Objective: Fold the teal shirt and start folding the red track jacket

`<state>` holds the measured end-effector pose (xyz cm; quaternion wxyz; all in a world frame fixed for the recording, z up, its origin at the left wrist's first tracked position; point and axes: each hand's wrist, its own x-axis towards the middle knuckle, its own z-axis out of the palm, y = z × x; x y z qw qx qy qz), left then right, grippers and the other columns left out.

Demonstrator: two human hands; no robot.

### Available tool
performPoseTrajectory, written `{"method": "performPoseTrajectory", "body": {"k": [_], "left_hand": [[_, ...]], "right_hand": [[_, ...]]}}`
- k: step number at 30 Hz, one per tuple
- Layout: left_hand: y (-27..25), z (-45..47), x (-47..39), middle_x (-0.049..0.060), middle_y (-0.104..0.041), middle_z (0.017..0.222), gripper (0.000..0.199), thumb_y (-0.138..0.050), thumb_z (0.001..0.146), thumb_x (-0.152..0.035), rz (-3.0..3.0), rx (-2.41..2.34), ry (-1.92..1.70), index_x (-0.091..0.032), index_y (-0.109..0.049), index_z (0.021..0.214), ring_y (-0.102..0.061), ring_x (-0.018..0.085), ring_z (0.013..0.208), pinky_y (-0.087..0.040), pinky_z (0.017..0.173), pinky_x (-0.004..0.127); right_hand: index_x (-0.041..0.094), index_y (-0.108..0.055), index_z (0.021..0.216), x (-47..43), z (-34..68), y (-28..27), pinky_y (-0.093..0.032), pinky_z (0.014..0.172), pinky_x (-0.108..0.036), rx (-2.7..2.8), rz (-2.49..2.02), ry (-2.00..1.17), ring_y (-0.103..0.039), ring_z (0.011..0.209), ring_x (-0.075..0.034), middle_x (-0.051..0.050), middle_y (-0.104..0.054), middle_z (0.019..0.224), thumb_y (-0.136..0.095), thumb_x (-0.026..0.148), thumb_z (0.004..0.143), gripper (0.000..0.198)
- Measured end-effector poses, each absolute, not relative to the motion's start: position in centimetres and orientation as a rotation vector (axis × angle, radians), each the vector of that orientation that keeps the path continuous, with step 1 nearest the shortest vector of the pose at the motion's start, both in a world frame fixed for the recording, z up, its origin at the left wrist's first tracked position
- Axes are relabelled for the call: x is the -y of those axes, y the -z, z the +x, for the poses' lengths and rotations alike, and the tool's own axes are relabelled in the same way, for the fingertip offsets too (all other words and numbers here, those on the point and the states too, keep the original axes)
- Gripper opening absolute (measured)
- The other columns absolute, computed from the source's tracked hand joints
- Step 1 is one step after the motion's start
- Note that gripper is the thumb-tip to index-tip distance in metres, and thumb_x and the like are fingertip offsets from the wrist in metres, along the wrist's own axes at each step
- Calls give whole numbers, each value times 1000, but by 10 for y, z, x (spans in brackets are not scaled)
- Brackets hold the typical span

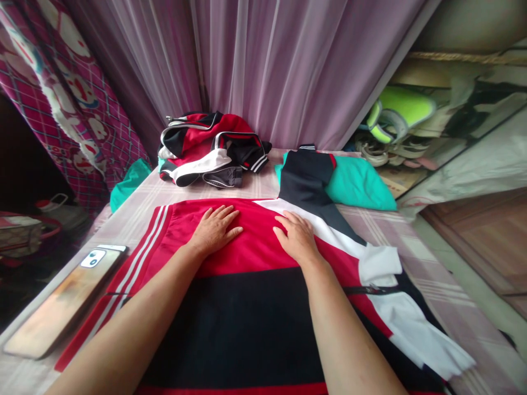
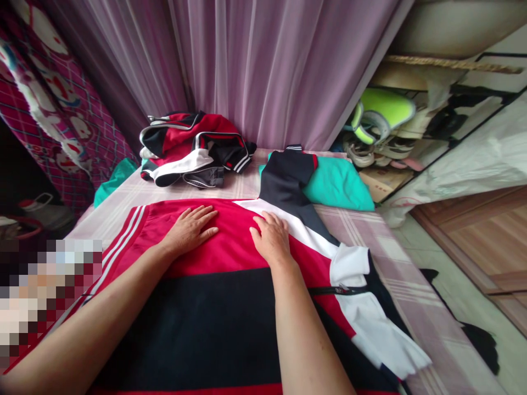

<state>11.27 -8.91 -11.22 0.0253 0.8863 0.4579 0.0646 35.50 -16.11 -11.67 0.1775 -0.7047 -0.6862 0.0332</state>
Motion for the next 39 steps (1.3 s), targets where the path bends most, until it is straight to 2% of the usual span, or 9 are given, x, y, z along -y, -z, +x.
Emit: {"method": "performPoseTrajectory", "body": {"k": [6, 12, 19, 24, 27, 30, 35, 39], "left_hand": [[113, 111, 88, 8, -47, 157, 60, -42, 98, -58, 2737, -1416, -224, -27, -51, 148, -40, 30, 147, -30, 122, 51], [114, 111, 86, 7, -48, 156, 59, -44, 97, -58, 2744, -1422, -225, -27, -51, 147, -41, 30, 146, -30, 121, 50], [113, 110, 86, 7, -46, 157, 59, -40, 98, -58, 2748, -1429, -189, -26, -51, 148, -39, 29, 147, -28, 122, 49], [113, 110, 85, 8, -46, 157, 60, -39, 99, -57, 2749, -1436, -175, -26, -50, 148, -39, 29, 148, -28, 122, 49], [114, 110, 85, 8, -46, 157, 60, -40, 98, -57, 2747, -1434, -176, -26, -50, 148, -39, 29, 147, -28, 122, 50], [114, 110, 85, 7, -47, 157, 59, -41, 98, -57, 2743, -1435, -185, -27, -51, 148, -39, 29, 147, -28, 122, 49], [114, 111, 84, 7, -48, 156, 59, -41, 98, -57, 2748, -1439, -184, -27, -51, 148, -40, 29, 147, -30, 121, 49], [115, 111, 84, 7, -48, 156, 59, -42, 98, -56, 2750, -1451, -177, -27, -52, 148, -40, 29, 147, -29, 122, 48]], "right_hand": [[28, -66, 131, 165, 341, 110, -31, 116, -51, 2080, -1877, -148, -43, 142, -26, -8, -54, 150, -53, 34, 96, 38], [25, -65, 133, 164, 369, 114, -32, 113, -56, 1797, -2199, -105, -46, 139, -30, -12, -54, 149, -51, 34, 96, 40], [28, -67, 130, 168, 388, 112, -29, 114, -63, 1509, -2399, -90, -47, 137, -31, -11, -54, 150, -50, 33, 95, 39], [26, -71, 123, 168, 399, 111, -38, 109, -51, 1464, -2333, -55, -56, 126, -29, -10, -61, 141, -46, 33, 94, 38], [21, -69, 127, 168, 412, 113, -42, 105, -44, 1385, -2391, -8, -55, 126, -30, -14, -61, 139, -45, 34, 94, 43], [15, -65, 133, 167, 425, 120, -40, 106, -47, 1325, -2424, 8, -53, 127, -33, -19, -61, 135, -46, 32, 93, 47], [20, -69, 128, 166, 429, 130, -37, 108, -53, 1278, -2372, 100, -53, 126, -34, -16, -62, 136, -48, 31, 92, 43], [16, -70, 125, 164, 417, 118, -39, 108, -45, 1326, -2237, 146, -54, 127, -30, -16, -61, 139, -45, 28, 92, 43]]}}
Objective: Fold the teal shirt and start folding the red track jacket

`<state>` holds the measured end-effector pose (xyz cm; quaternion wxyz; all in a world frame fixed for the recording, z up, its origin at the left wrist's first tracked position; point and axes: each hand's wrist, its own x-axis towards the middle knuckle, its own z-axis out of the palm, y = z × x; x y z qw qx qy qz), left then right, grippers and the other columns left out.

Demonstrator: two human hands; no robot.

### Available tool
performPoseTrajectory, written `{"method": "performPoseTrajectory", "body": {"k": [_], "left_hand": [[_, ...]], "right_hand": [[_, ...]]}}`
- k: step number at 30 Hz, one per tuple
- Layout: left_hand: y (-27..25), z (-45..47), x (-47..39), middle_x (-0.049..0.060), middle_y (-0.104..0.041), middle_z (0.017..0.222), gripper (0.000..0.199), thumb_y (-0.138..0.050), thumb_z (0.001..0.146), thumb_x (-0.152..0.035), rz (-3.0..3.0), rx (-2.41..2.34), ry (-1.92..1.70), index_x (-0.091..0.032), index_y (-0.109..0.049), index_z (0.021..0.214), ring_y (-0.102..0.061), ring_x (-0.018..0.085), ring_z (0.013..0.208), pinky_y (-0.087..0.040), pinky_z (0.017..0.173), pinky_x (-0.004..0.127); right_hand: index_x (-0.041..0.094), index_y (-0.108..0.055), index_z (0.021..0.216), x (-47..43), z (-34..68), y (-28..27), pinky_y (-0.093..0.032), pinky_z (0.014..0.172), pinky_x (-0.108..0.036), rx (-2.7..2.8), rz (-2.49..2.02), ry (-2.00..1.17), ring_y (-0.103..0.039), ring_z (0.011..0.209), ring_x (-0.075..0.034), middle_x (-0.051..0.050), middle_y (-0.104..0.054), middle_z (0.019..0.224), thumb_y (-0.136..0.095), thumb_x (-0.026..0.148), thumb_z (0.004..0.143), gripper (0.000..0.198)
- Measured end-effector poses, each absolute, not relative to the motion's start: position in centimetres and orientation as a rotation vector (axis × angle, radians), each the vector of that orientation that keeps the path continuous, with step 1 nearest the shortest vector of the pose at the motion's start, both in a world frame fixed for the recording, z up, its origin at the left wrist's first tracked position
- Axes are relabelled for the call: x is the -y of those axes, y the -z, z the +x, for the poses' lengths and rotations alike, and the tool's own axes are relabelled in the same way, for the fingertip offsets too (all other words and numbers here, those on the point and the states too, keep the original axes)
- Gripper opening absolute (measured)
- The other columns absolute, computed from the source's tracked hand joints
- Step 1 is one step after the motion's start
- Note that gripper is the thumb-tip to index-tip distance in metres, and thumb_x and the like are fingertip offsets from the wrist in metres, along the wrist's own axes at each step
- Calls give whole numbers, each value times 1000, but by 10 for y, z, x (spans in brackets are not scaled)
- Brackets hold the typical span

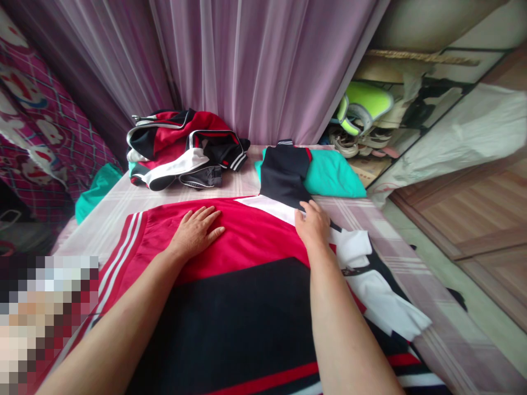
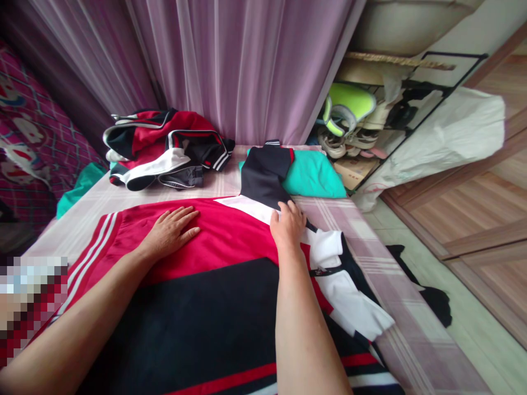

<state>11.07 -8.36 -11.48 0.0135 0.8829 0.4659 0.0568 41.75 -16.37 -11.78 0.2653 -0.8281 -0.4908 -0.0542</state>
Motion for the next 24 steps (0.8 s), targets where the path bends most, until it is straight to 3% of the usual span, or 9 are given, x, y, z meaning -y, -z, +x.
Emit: {"method": "performPoseTrajectory", "body": {"k": [3, 7, 12, 15, 17, 21, 24], "left_hand": [[116, 110, 84, 7, -49, 156, 58, -43, 98, -55, 2754, -1448, -201, -27, -52, 147, -40, 29, 146, -28, 122, 48], [116, 110, 84, 7, -49, 156, 59, -42, 98, -56, 2754, -1439, -203, -27, -52, 147, -40, 29, 147, -28, 122, 48], [115, 110, 83, 7, -47, 157, 60, -40, 98, -56, 2749, -1441, -185, -26, -51, 148, -39, 29, 147, -28, 122, 49], [115, 110, 84, 8, -47, 157, 60, -40, 98, -57, 2743, -1442, -179, -25, -51, 148, -39, 29, 147, -28, 122, 49], [115, 110, 84, 7, -47, 157, 60, -41, 98, -57, 2742, -1434, -187, -26, -51, 148, -39, 29, 147, -29, 122, 50], [116, 110, 85, 8, -50, 155, 58, -44, 98, -56, 2753, -1429, -239, -26, -54, 146, -41, 30, 146, -30, 121, 51], [115, 110, 87, 9, -50, 154, 58, -44, 98, -56, 2757, -1435, -231, -25, -53, 146, -42, 30, 145, -32, 121, 52]], "right_hand": [[18, -73, 120, 162, 406, 105, -45, 100, -34, 1447, -2092, 66, -62, 117, -25, -13, -69, 128, -40, 27, 95, 43], [22, -78, 105, 166, 407, 104, -49, 85, -34, 1390, -2301, -45, -67, 96, -27, -11, -77, 101, -44, 30, 93, 37], [19, -73, 120, 171, 422, 117, -45, 98, -43, 1260, -2376, 126, -61, 114, -31, -14, -69, 124, -50, 30, 88, 41], [17, -73, 120, 168, 422, 115, -44, 103, -42, 1306, -2277, 141, -59, 120, -30, -15, -66, 131, -48, 28, 88, 42], [16, -74, 117, 165, 419, 111, -46, 99, -38, 1332, -2191, 110, -62, 114, -27, -15, -69, 127, -45, 26, 89, 41], [21, -77, 106, 163, 413, 106, -50, 80, -35, 1361, -2262, -61, -69, 89, -27, -11, -77, 96, -44, 31, 92, 37], [20, -77, 106, 166, 418, 108, -50, 79, -38, 1322, -2392, -83, -69, 93, -31, -13, -77, 101, -46, 29, 91, 36]]}}
